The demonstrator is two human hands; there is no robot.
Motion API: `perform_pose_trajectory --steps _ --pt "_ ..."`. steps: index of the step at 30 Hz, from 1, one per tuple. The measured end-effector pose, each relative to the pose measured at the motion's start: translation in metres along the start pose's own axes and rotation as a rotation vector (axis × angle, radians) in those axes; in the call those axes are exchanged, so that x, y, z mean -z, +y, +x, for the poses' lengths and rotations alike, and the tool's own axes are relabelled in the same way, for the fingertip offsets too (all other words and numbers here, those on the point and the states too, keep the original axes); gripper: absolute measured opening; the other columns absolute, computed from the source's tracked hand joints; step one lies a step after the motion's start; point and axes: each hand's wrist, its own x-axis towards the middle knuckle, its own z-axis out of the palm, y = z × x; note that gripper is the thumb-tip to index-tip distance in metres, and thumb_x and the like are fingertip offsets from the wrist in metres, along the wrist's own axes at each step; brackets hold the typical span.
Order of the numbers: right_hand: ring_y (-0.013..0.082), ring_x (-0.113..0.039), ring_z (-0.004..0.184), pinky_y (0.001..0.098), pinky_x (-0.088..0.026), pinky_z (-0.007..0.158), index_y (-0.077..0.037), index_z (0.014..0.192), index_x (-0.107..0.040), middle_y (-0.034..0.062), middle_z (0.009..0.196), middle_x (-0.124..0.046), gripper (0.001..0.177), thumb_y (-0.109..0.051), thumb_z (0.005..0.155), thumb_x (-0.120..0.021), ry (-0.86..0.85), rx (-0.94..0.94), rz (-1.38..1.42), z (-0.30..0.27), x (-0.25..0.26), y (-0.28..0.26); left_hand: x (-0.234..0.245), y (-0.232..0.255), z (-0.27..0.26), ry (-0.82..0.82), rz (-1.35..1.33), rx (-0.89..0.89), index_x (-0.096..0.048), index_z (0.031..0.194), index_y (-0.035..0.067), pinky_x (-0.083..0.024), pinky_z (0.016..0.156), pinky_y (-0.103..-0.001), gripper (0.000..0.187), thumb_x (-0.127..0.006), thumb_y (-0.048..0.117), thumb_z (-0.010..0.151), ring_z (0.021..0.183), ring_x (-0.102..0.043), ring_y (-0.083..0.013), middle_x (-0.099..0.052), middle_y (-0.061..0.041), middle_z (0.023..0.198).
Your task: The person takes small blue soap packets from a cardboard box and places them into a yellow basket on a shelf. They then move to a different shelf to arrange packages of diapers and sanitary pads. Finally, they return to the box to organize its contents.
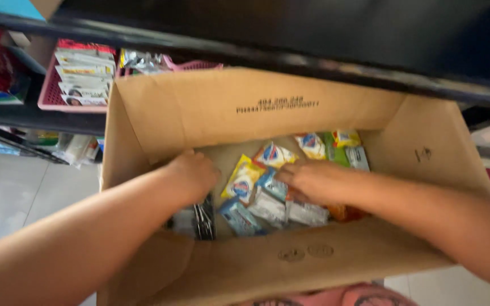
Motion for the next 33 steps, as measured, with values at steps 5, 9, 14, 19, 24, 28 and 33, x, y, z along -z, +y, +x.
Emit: perform_pose_trajectory --steps 5,9,14,19,24,28,33 --pt "0.0382 -0.064 0.111 0.0473 -0.053 0.093 -0.005 0.123 -0.063 0.0173 0.123 -0.065 0.044 -0.022 0.084 -0.074 0.01 0.029 -0.089 0.006 -0.01 0.013 0.022 0.001 -0.007 -0.008 0.017 0.074 -0.068 0.123 0.014 -0.044 0.104 -0.047 0.051 -0.082 0.036 0.08 0.124 -0.059 -0.0318 -0.067 -0.011 0.126" --pt "0.0406 -0.06 0.114 0.0483 -0.052 0.093 -0.004 0.125 -0.06 0.0206 0.127 -0.06 0.047 -0.023 0.085 -0.075 -0.02 0.079 -0.05 0.019 -0.023 0.012 0.021 0.002 -0.006 -0.054 -0.038 0.061 -0.067 0.124 0.015 -0.044 0.104 -0.049 0.051 -0.082 0.038 0.081 0.124 -0.06 -0.0316 -0.069 -0.01 0.123" --pt "0.0398 -0.059 0.115 0.0491 -0.051 0.094 -0.005 0.133 -0.055 0.0195 0.132 -0.056 0.055 -0.025 0.086 -0.074 -0.063 0.073 -0.051 0.015 -0.011 0.006 0.027 0.002 -0.007 -0.006 -0.114 0.088 -0.066 0.123 0.015 -0.048 0.1 -0.047 0.053 -0.084 0.037 0.079 0.121 -0.062 -0.0319 -0.069 -0.011 0.121" --pt "0.0362 -0.063 0.112 0.0463 -0.053 0.092 -0.005 0.133 -0.057 0.0157 0.127 -0.061 0.051 -0.023 0.088 -0.071 -0.064 0.028 0.015 0.012 -0.017 0.014 0.023 0.005 -0.002 0.022 -0.115 0.078 -0.068 0.118 0.013 -0.049 0.099 -0.047 0.046 -0.082 0.034 0.079 0.118 -0.064 -0.0322 -0.071 -0.012 0.119" --pt "0.0376 -0.063 0.109 0.046 -0.054 0.089 -0.003 0.132 -0.057 0.0196 0.13 -0.058 0.052 -0.02 0.086 -0.072 -0.042 0.052 -0.022 0.014 -0.015 0.011 0.023 0.012 -0.01 0.033 -0.118 0.1 -0.072 0.112 0.014 -0.051 0.096 -0.049 0.037 -0.08 0.031 0.08 0.115 -0.067 -0.0323 -0.073 -0.013 0.115" --pt "0.0362 -0.063 0.11 0.0457 -0.055 0.091 -0.004 0.131 -0.058 0.0184 0.131 -0.059 0.051 -0.02 0.085 -0.072 -0.046 0.04 0.026 0.018 -0.006 0.009 0.018 0.005 -0.003 0.014 -0.048 0.047 -0.071 0.109 0.012 -0.049 0.096 -0.051 0.042 -0.084 0.034 0.076 0.114 -0.066 -0.0321 -0.072 -0.012 0.114" --pt "0.0397 -0.061 0.113 0.0493 -0.052 0.093 -0.003 0.128 -0.059 0.0191 0.126 -0.061 0.049 -0.021 0.085 -0.072 0.013 0.032 0.004 0.019 -0.014 0.011 0.012 0.006 0.003 0.027 0.012 0.071 -0.072 0.11 0.014 -0.047 0.099 -0.05 0.039 -0.082 0.034 0.078 0.114 -0.064 -0.0333 -0.071 -0.013 0.114"
